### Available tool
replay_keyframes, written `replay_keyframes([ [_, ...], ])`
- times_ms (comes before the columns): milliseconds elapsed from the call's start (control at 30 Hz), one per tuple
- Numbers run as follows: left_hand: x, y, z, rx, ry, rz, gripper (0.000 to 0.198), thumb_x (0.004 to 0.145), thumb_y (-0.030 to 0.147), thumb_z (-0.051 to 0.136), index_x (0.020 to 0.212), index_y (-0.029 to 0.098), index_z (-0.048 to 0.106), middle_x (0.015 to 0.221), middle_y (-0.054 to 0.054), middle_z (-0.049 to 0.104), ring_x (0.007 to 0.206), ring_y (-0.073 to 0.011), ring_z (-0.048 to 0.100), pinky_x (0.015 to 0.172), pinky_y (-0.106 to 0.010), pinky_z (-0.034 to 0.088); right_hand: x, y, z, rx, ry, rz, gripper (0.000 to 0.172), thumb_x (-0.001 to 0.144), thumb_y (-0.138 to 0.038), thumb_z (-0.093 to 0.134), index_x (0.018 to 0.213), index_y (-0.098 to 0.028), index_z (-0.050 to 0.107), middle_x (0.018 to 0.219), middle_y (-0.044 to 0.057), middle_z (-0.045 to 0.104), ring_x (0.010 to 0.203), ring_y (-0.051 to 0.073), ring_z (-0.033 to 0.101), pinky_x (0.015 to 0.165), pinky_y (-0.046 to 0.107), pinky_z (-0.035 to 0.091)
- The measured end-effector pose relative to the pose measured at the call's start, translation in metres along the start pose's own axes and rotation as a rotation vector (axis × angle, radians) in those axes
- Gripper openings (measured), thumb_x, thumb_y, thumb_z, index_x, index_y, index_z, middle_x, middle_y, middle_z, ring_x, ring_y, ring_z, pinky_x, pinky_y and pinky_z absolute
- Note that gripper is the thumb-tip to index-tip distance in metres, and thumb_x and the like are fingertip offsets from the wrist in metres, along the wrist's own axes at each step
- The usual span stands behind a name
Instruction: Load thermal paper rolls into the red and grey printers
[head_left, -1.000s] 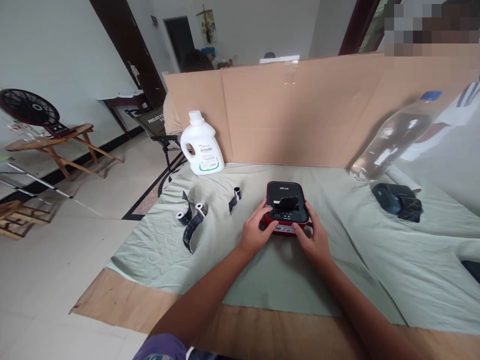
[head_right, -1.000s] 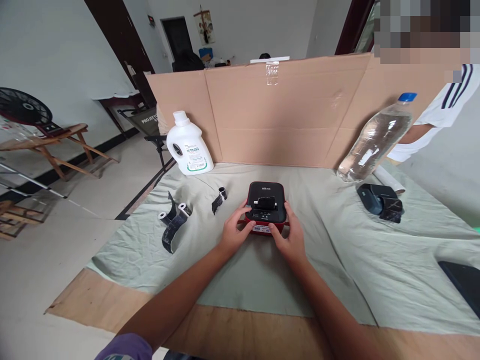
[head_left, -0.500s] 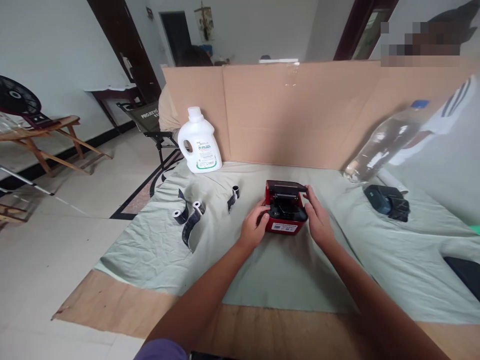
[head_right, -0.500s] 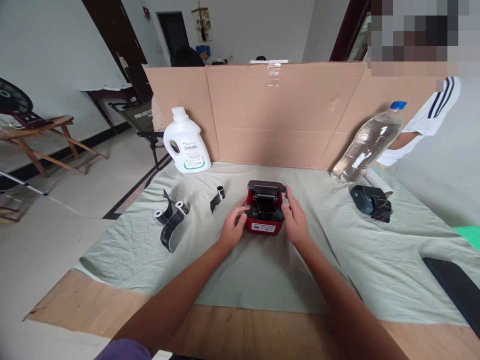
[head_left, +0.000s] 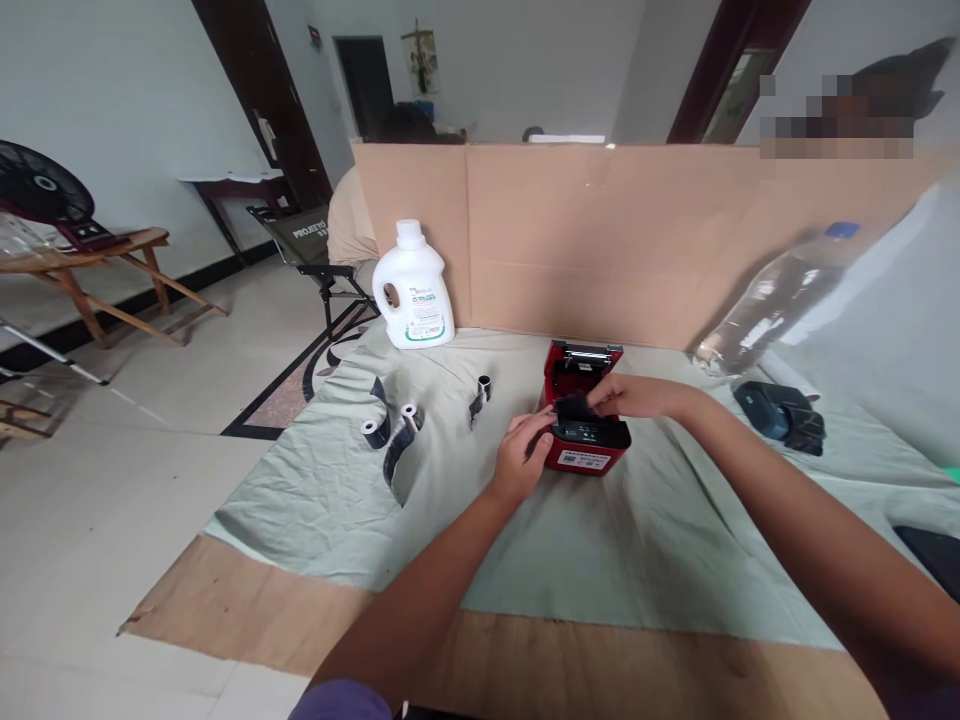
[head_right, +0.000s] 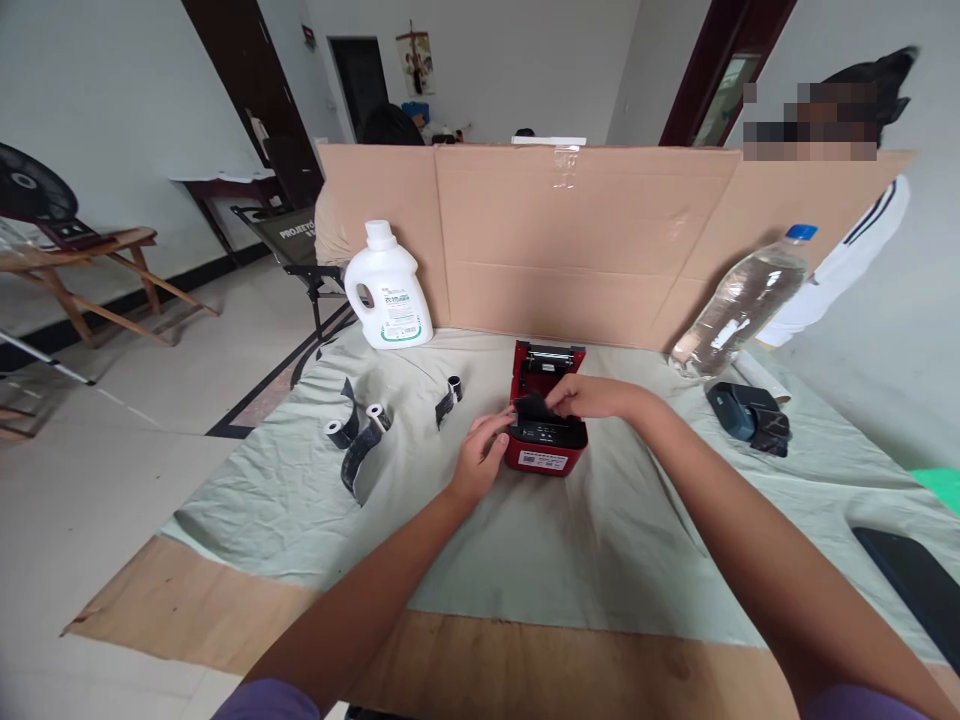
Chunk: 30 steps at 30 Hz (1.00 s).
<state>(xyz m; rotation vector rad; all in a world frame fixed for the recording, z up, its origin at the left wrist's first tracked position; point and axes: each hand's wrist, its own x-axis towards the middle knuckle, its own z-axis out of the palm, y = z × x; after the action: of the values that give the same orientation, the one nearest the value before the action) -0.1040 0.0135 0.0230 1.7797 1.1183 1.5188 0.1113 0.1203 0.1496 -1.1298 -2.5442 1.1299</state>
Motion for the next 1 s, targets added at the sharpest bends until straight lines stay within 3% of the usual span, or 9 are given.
replay_keyframes([
  [100,0.001,0.000,0.000,-0.035,0.010,0.030,0.032,0.101,0.033,0.046,0.124,0.023,0.066,0.135,-0.006,0.065,0.125,-0.0214,0.057,0.109,-0.040,0.047,0.003,-0.001,-0.016,0.012,-0.167,0.080,0.037,0.073,-0.025,0.056,0.099,-0.021,0.081,0.078,0.003,0.073,0.074,0.022,0.067,0.070,0.033,0.054],
  [200,0.003,-0.001,-0.001,-0.048,0.015,0.040,0.031,0.101,0.031,0.046,0.124,0.023,0.067,0.134,-0.005,0.065,0.122,-0.0212,0.059,0.108,-0.040,0.047,0.014,0.000,-0.012,-0.161,-0.086,0.151,0.049,0.075,-0.019,0.051,0.118,-0.020,0.075,0.092,0.006,0.075,0.078,0.022,0.067,0.072,0.032,0.053],
  [267,0.003,-0.001,-0.001,-0.054,0.016,0.045,0.031,0.101,0.031,0.047,0.123,0.024,0.067,0.134,-0.005,0.065,0.121,-0.0209,0.059,0.107,-0.040,0.047,0.024,-0.004,-0.001,-0.315,-0.109,0.165,0.048,0.079,-0.016,0.052,0.123,-0.019,0.071,0.103,0.009,0.075,0.081,0.023,0.067,0.072,0.031,0.051],
  [400,0.003,0.000,-0.002,-0.059,0.021,0.056,0.030,0.102,0.031,0.046,0.122,0.024,0.067,0.134,-0.004,0.065,0.122,-0.0201,0.059,0.107,-0.039,0.046,0.042,-0.013,0.022,-0.618,-0.166,0.194,0.024,0.083,-0.017,0.058,0.099,-0.016,0.075,0.097,0.012,0.074,0.087,0.025,0.067,0.071,0.030,0.045],
  [533,0.003,0.002,-0.003,-0.047,0.017,0.059,0.031,0.103,0.029,0.043,0.123,0.025,0.067,0.135,-0.003,0.065,0.121,-0.0194,0.060,0.107,-0.039,0.046,0.045,-0.013,0.029,-0.717,-0.048,0.250,0.018,0.081,-0.018,0.061,0.095,-0.019,0.072,0.095,0.010,0.073,0.088,0.026,0.066,0.069,0.030,0.042],
  [667,0.003,0.003,-0.004,-0.056,0.020,0.068,0.032,0.103,0.027,0.042,0.123,0.024,0.067,0.134,-0.002,0.066,0.120,-0.0189,0.061,0.106,-0.037,0.046,0.025,-0.009,0.021,-0.588,0.115,0.101,0.023,0.080,-0.020,0.061,0.101,-0.020,0.068,0.101,0.008,0.072,0.091,0.025,0.066,0.075,0.032,0.046],
  [767,0.004,0.001,-0.003,-0.064,0.019,0.081,0.032,0.102,0.025,0.041,0.123,0.023,0.066,0.135,-0.002,0.065,0.119,-0.0188,0.061,0.106,-0.037,0.046,0.000,-0.021,0.011,-0.296,0.195,0.040,0.029,0.083,-0.033,0.062,0.110,-0.022,0.065,0.099,0.007,0.070,0.074,0.022,0.065,0.067,0.033,0.049],
  [900,0.003,-0.003,-0.002,-0.046,0.031,0.049,0.032,0.101,0.025,0.043,0.120,0.023,0.068,0.125,-0.002,0.070,0.115,-0.0199,0.062,0.103,-0.037,0.048,-0.010,-0.065,0.008,0.032,0.344,-0.029,0.051,0.081,-0.043,0.069,0.129,-0.031,0.059,0.114,0.005,0.068,0.075,0.020,0.065,0.065,0.032,0.052],
  [1000,0.003,-0.002,-0.003,-0.066,0.010,0.052,0.033,0.103,0.024,0.039,0.123,0.024,0.066,0.131,-0.002,0.067,0.120,-0.0182,0.061,0.107,-0.036,0.045,0.018,-0.103,0.020,0.080,0.311,-0.118,0.044,0.079,-0.033,0.066,0.123,-0.029,0.063,0.099,0.003,0.069,0.067,0.017,0.060,0.059,0.029,0.047],
])
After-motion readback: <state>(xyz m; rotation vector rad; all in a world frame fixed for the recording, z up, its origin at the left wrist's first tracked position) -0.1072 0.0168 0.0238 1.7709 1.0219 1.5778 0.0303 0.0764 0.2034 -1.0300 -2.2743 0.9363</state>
